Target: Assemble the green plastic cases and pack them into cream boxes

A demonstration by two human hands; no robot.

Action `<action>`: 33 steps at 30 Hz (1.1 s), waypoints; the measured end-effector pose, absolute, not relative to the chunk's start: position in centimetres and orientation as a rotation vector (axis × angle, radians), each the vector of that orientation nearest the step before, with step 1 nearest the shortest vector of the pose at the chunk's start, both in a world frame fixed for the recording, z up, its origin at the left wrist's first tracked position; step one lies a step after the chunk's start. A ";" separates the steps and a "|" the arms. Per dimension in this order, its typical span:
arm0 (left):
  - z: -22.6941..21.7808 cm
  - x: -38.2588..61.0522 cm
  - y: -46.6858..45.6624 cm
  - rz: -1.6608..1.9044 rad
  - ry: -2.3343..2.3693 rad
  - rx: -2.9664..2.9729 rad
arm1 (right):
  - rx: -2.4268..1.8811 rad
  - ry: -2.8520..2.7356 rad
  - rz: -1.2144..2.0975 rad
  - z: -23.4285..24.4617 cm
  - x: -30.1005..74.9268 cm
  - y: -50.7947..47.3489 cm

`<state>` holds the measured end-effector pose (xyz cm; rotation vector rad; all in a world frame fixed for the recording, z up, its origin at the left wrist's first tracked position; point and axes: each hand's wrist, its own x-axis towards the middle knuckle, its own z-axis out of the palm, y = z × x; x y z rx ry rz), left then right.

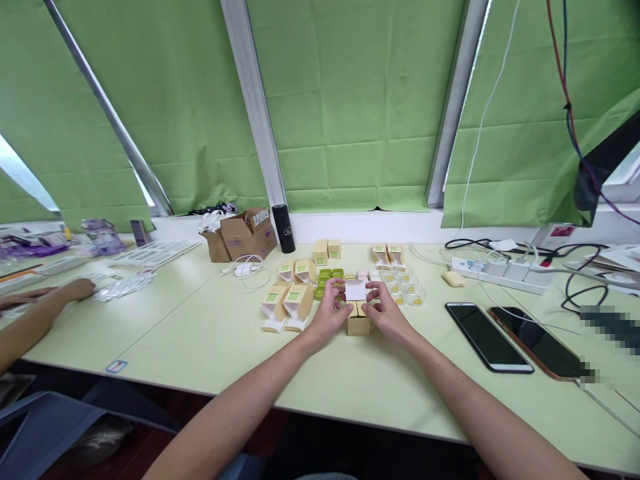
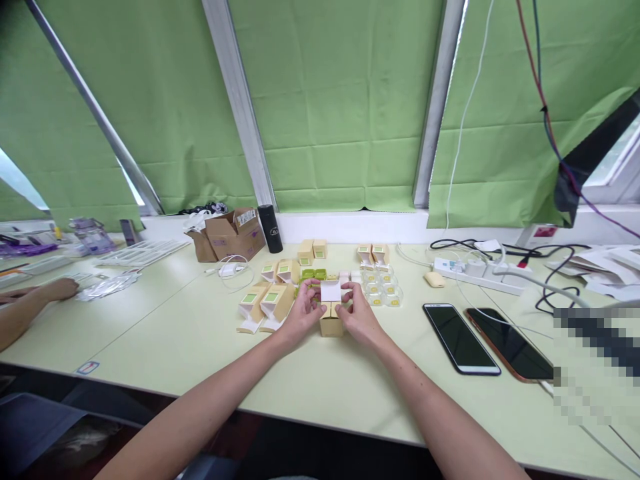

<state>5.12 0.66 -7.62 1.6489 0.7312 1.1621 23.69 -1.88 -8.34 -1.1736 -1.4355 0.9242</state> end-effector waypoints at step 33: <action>-6.2 5.2 0.0 1.161 0.789 1.737 | -0.969 -1.643 0.503 -6.3 24.2 -3.9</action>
